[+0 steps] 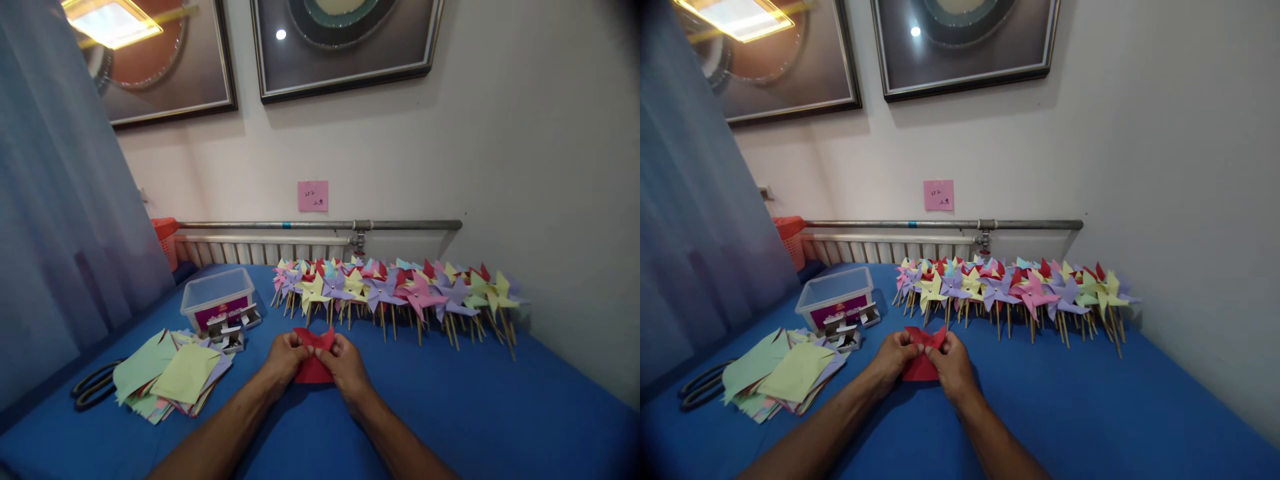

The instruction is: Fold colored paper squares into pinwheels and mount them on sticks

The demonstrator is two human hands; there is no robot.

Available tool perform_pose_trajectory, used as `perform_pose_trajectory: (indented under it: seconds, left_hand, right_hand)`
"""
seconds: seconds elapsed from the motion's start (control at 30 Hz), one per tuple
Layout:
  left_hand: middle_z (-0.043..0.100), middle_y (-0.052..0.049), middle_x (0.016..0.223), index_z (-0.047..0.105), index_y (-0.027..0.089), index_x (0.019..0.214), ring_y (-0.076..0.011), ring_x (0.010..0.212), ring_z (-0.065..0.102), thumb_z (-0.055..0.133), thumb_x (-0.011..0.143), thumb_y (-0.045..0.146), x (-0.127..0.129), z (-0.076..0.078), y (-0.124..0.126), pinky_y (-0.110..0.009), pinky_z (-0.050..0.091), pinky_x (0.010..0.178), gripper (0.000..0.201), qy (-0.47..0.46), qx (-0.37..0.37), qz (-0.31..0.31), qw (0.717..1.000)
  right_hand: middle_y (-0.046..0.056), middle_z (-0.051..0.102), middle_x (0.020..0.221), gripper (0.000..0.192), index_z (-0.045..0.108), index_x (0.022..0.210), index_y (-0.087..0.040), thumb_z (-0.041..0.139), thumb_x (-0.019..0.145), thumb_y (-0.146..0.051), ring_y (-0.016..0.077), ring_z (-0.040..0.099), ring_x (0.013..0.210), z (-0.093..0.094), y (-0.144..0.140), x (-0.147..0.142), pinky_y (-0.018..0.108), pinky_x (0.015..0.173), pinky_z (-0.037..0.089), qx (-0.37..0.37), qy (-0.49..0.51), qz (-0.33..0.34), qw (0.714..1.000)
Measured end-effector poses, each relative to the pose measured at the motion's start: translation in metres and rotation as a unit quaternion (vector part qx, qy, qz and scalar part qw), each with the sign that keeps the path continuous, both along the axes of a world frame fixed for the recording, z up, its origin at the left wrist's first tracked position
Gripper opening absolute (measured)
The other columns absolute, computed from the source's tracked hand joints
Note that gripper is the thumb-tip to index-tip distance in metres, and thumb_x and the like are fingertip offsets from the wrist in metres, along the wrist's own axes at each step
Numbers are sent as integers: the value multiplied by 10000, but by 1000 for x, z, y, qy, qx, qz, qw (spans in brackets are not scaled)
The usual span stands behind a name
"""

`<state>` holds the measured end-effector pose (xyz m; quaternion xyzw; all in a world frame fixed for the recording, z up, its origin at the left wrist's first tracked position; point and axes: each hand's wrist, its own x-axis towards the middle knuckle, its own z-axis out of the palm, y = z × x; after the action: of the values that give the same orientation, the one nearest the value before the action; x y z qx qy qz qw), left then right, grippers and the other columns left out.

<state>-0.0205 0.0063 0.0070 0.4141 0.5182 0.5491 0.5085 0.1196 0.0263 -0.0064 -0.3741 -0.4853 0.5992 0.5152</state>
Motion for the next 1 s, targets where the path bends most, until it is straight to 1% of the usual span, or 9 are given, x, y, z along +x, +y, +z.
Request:
perform_pose_trajectory:
  seconds: [0.13, 0.3, 0.4, 0.5, 0.57, 0.7, 0.8, 0.9, 1.0]
  left_hand:
    - [589, 19, 542, 582, 169, 612, -102, 484, 478, 836, 520, 331, 3, 10, -6, -239, 338, 517, 315, -37, -3, -29, 999]
    - [457, 63, 476, 479, 188, 531, -63, 460, 348, 843, 568, 414, 4, 19, -11, -230, 260, 498, 430, -53, 7, -42, 998]
    - [502, 46, 500, 520, 173, 546, -71, 479, 389, 862, 552, 417, 3, 18, -11, -231, 288, 515, 420, -36, 8, -45, 998]
    - [605, 3, 573, 606, 148, 604, -100, 517, 481, 866, 530, 370, 2, 13, -9, -242, 344, 545, 350, -19, -2, -52, 998]
    - [629, -9, 590, 634, 141, 619, -110, 522, 502, 849, 538, 344, 1, 10, -7, -247, 355, 550, 306, -9, -7, -55, 998]
    - [560, 22, 507, 583, 157, 541, -83, 461, 427, 830, 537, 309, -1, 9, -6, -238, 311, 509, 290, 7, -2, -39, 999]
    - [535, 30, 472, 558, 166, 517, -77, 435, 411, 820, 528, 306, -1, 14, -6, -233, 300, 487, 297, -17, 5, -11, 1000]
    - [539, 21, 458, 553, 170, 508, -83, 415, 417, 791, 514, 300, -2, 21, -6, -235, 311, 466, 272, -58, -3, 18, 998]
    - [555, 18, 469, 565, 169, 532, -94, 422, 446, 775, 503, 271, -6, 25, -5, -235, 339, 465, 235, -92, -2, 57, 994]
  right_hand:
    - [-1, 713, 704, 294, 595, 802, -222, 789, 599, -310, 193, 646, 621, 1, 0, 0, 280, 569, 495, -4, -16, -21, 1000]
    - [-17, 687, 670, 234, 597, 777, -226, 742, 606, -294, 183, 631, 600, 3, 1, 3, 281, 568, 497, 0, -33, -32, 999]
    - [-9, 698, 685, 235, 592, 774, -229, 744, 606, -293, 191, 639, 622, 5, 0, 4, 283, 575, 502, 3, -40, -31, 999]
    - [-4, 705, 701, 252, 571, 765, -238, 765, 616, -297, 197, 642, 637, 7, -2, 4, 278, 563, 491, 14, -42, -16, 999]
    - [-10, 703, 703, 268, 566, 778, -240, 779, 629, -309, 195, 642, 632, 8, -3, 5, 277, 562, 486, 21, -42, -3, 999]
    - [9, 729, 755, 285, 575, 810, -237, 785, 644, -335, 212, 676, 682, 10, -4, 5, 300, 615, 518, 25, -33, 25, 999]
    - [36, 741, 831, 301, 604, 942, -224, 734, 697, -341, 235, 707, 770, 12, -3, 7, 338, 691, 552, 33, -35, 30, 998]
    - [57, 727, 958, 429, 575, 1174, -214, 654, 759, -285, 238, 707, 865, 17, -9, 11, 387, 798, 565, 94, -115, 4, 989]
    - [76, 667, 1217, 477, 581, 1244, -252, 605, 773, -181, 248, 641, 1139, 21, -20, 14, 444, 1023, 493, 242, -232, -11, 942]
